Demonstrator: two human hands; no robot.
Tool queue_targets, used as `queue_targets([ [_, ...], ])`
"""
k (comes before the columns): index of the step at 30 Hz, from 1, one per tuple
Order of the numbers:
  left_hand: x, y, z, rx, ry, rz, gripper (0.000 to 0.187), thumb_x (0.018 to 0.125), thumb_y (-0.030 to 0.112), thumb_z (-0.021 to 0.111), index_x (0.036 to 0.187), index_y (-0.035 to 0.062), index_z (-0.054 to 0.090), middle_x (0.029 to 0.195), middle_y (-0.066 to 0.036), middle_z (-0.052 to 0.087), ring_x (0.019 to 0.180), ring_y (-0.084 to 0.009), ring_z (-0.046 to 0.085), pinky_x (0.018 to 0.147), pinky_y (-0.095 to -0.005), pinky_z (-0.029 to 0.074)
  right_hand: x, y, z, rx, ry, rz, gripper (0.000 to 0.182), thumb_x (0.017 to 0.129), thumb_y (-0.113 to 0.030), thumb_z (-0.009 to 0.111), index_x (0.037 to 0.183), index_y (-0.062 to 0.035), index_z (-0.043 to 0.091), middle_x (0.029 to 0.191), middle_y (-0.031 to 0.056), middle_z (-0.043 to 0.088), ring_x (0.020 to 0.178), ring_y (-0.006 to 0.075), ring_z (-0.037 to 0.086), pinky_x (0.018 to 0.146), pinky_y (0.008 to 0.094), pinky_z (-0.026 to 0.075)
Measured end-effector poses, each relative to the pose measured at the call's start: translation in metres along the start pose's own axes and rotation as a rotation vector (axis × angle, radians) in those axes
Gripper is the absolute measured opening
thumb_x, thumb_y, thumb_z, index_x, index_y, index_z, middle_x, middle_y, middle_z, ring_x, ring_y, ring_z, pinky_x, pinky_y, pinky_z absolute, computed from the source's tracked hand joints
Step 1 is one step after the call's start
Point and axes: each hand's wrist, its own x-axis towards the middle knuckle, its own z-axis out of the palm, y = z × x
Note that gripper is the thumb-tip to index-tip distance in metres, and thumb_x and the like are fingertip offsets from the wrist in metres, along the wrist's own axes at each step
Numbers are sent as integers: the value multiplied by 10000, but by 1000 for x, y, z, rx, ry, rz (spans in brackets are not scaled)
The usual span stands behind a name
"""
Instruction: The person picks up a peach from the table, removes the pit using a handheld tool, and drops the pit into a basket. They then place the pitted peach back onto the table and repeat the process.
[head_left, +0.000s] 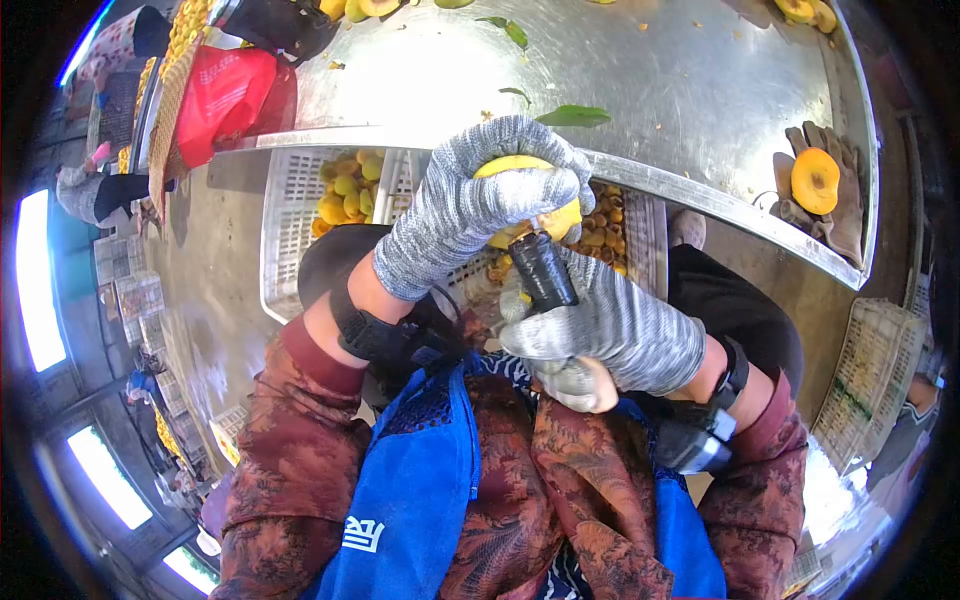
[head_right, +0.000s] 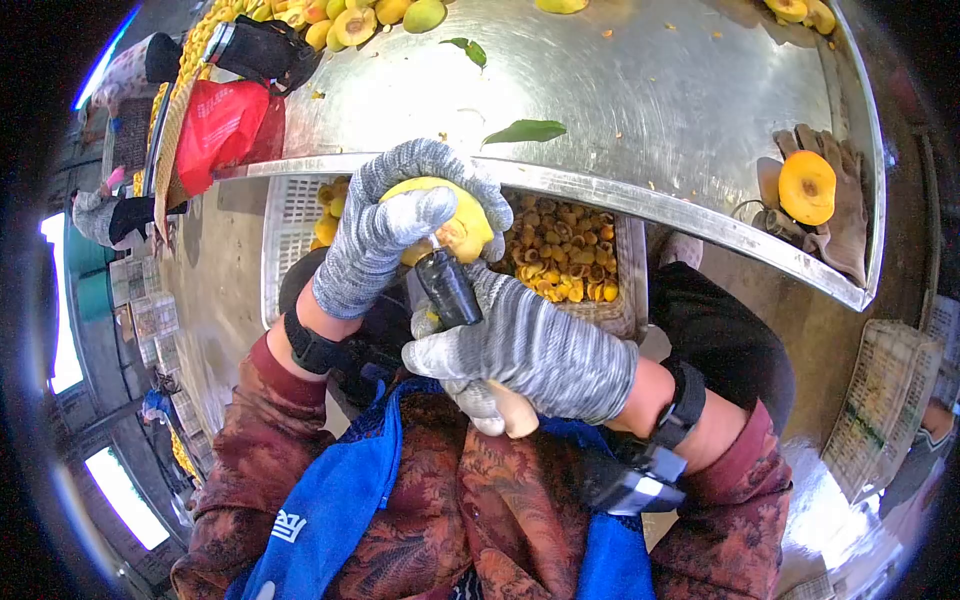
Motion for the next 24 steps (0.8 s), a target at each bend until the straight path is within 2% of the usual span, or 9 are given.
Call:
queue_targets([
  [2,0,-1,1,-5,-12,-25,321,788,295,572,861,-18,574,817,-178,621,680,-236,619,609,-314,518,-5,-5,0,389,-92,131,185,782,-180,631,825,-62,495,569,15,485,397,86,444,366,216,347],
  [5,0,-8,10,-54,36,19,411,792,374,550,835,-35,571,788,-174,616,647,-231,614,584,-307,514,-3,7,-3,443,-163,20,198,785,-184,634,842,-54,495,574,14,485,399,82,442,360,212,337],
  [8,-2,-13,22,-182,182,-9,546,786,494,501,828,-47,563,749,-173,603,606,-231,602,540,-306,506,-8,5,-2,444,-91,105,205,787,-186,635,857,-53,495,569,11,481,399,81,439,356,209,333],
  [15,0,-6,15,-138,127,34,519,777,460,531,841,-54,559,775,-185,608,620,-238,605,553,-310,510,-10,-9,1,313,-105,73,184,793,-193,625,810,-53,507,563,7,485,392,82,436,357,207,337],
  [17,1,-2,10,-9,61,55,509,777,443,537,856,-59,563,785,-192,609,626,-239,606,558,-318,513,-9,-12,3,72,-51,15,175,785,-182,626,795,-53,508,550,6,482,391,80,441,360,210,343],
  [21,0,3,15,-17,61,19,520,778,450,534,861,-62,570,778,-190,610,620,-234,605,559,-322,513,-13,-14,4,235,-106,89,174,774,-175,627,796,-50,507,543,6,481,400,81,452,368,215,355],
  [23,-2,6,22,-119,99,15,557,782,478,517,858,-71,571,751,-184,609,600,-230,600,564,-326,514,-17,-21,6,367,-121,175,171,770,-170,629,795,-46,514,553,11,489,405,84,460,370,220,361],
  [24,-3,0,19,-345,22,51,242,825,218,542,917,-4,568,802,-149,619,690,-198,610,606,-294,508,-19,-25,6,364,-107,201,178,765,-174,637,798,-40,525,571,13,499,436,83,472,405,218,379],
])
